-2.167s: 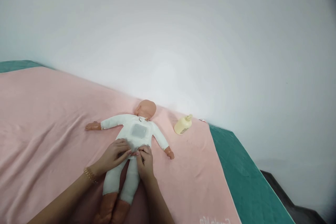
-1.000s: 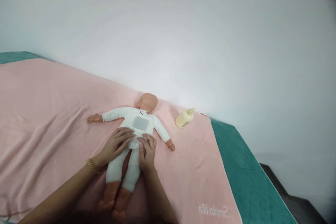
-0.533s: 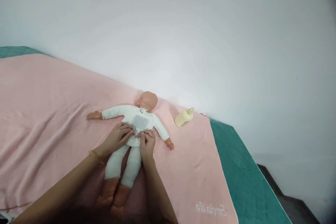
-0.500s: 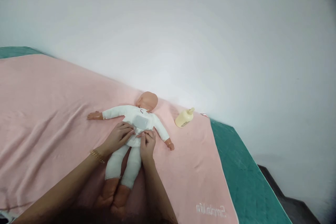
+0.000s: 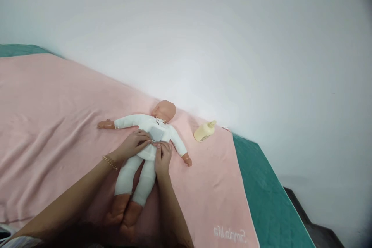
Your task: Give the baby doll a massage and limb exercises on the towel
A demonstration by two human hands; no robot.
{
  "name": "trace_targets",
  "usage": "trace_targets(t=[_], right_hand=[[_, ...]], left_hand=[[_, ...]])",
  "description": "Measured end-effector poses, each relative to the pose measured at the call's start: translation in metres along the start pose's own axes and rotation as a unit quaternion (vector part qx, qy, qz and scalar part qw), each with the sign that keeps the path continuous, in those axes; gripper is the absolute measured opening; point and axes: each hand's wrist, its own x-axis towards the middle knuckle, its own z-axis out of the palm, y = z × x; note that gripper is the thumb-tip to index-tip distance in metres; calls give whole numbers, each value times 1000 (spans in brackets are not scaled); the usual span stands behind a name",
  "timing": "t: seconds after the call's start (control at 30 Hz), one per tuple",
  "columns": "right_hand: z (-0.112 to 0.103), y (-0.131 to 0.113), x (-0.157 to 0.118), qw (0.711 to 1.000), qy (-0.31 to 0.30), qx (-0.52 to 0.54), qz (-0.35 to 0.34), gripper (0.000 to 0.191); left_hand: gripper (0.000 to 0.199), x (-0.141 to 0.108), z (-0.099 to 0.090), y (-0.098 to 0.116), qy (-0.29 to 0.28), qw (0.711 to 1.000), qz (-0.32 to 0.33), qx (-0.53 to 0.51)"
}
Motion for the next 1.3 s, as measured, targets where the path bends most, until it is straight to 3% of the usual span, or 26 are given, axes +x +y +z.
trace_targets(t=[0.2, 0.43, 0.57, 0.93, 1.3], right_hand=[[-4, -6, 5, 1000, -11, 1, 9, 35], [-11, -5, 52, 1000, 8, 19, 21, 40], [-4, 5, 68, 1000, 19, -15, 6, 36], [14, 21, 65, 991, -44, -125, -27, 38], [12, 20, 56, 992, -8, -119, -30, 25]], left_hand=[[34, 10, -8, 9, 0, 1000, -12, -7], [31, 34, -15, 5, 72, 997, -33, 0], [32, 47, -12, -3, 61, 998, -20, 13], [41, 49, 10, -32, 26, 998, -28, 58], [29, 44, 10, -28, 38, 996, -21, 73]])
